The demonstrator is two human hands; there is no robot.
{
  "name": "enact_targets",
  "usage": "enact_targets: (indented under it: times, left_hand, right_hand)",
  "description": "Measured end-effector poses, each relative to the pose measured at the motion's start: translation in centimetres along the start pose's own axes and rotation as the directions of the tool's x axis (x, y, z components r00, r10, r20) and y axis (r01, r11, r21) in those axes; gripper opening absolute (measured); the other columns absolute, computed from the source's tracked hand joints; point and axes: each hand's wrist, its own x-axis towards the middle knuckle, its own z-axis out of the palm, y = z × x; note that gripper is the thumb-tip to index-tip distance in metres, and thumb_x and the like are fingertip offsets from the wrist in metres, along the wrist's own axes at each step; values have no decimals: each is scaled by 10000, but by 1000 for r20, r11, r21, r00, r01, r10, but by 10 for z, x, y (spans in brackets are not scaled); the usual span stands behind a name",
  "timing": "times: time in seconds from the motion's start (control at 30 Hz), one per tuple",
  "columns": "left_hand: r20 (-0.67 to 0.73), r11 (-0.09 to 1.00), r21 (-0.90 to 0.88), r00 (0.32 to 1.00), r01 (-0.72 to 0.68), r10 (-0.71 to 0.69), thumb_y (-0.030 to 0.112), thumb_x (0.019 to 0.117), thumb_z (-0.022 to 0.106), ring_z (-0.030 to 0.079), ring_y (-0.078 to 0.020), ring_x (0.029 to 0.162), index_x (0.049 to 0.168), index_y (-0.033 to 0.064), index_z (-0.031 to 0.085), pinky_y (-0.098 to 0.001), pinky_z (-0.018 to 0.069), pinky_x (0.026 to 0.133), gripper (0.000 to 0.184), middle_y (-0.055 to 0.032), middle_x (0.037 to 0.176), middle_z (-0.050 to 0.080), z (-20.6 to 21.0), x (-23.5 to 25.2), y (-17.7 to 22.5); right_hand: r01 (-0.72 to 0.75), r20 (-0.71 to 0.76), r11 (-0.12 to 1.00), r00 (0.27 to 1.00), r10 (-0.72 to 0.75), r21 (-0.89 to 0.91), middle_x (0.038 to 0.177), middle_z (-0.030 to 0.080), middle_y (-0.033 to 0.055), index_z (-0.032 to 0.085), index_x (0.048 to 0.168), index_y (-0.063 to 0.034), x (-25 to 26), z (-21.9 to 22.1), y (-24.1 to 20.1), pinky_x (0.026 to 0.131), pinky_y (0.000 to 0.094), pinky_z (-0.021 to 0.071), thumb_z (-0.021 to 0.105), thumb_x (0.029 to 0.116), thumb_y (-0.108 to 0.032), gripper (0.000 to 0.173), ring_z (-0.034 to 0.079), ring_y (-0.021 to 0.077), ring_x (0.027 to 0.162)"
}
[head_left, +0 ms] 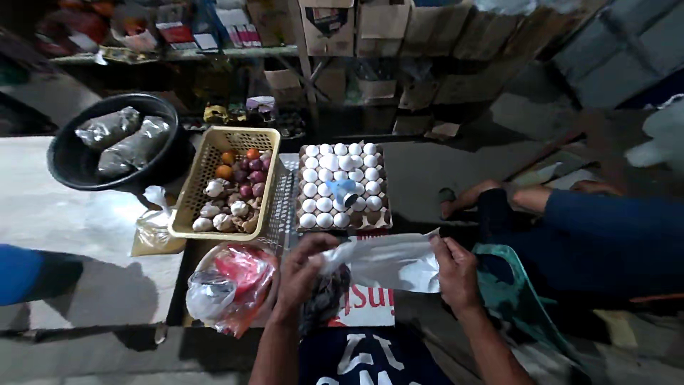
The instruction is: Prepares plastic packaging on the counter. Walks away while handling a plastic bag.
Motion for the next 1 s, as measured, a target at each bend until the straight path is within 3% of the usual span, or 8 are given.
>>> enact_targets:
  times: [0.17,0.27,0.4,0.63,0.73,0.83,0.93,1.0]
  left_hand:
    - [-203,969,-96,948,229,-244,878,806,463,657,27,957,1087,122,726,-225,538,878,849,113,998,731,41,-32,-40]
    - [-7,987,-15,987,163,-163,665,964,508,642,30,1022,1235,28,647,-227,539,925,705,93,1107,714,37,-27,-26]
    - [67,977,34,975,208,-210,127,1029,542,675,-30,886,1130,-28,644,-262,582,839,211,22,971,713,21,-17,-11]
    - [74,979,106,981,174,-182,133,1042,546,615,-6,707,973,-2,655,-204,540,681,187,28,793,653,-16,-14,-20]
    - [59,983,49,982,176,-179,107,1012,597,658,-19,727,996,-5,656,-222,576,702,128,25,815,692,-23,-13,-15]
    - [-2,987,113,993,115,-115,122,987,644,665,-38,722,974,-27,647,-238,582,706,149,-12,803,696,-30,-10,-6]
    - [-25,968,250,999,-16,23,143,965,685,663,-68,732,956,-58,660,-244,579,728,203,-76,814,693,-26,-7,0]
    - [-3,938,326,992,-120,128,122,942,694,658,-99,736,933,-55,656,-247,569,726,181,-113,818,683,-17,-5,0]
  right_hand:
    - [-203,43,975,979,200,96,742,606,-39,675,898,2,7,15,11,678,226,533,542,1050,-196,283,580,-10,674]
    - [-227,41,971,974,224,81,719,596,-47,675,885,-12,2,22,20,655,211,527,556,1047,-207,281,568,-16,645]
    - [-232,30,971,973,230,51,754,611,-27,683,910,-1,-1,28,11,678,238,536,551,1049,-209,283,581,5,676]
    - [-185,-50,983,982,185,2,703,558,-56,660,867,-18,-20,60,0,628,191,490,561,1040,-210,277,526,-26,625]
    - [-96,-40,977,995,90,-190,925,693,145,668,1124,82,-28,65,-4,760,345,563,612,1012,-174,285,656,155,803]
    - [0,26,931,1000,10,-366,1178,648,309,534,1364,115,-29,58,-23,877,581,557,641,997,-216,506,667,431,1028]
    - [169,183,941,976,-118,-294,1007,721,166,698,1111,49,-41,65,-57,776,395,607,640,985,-195,281,711,230,874]
    - [106,349,993,934,-83,-49,966,741,72,721,1069,19,-46,84,-68,710,259,611,658,967,-170,225,710,90,791]
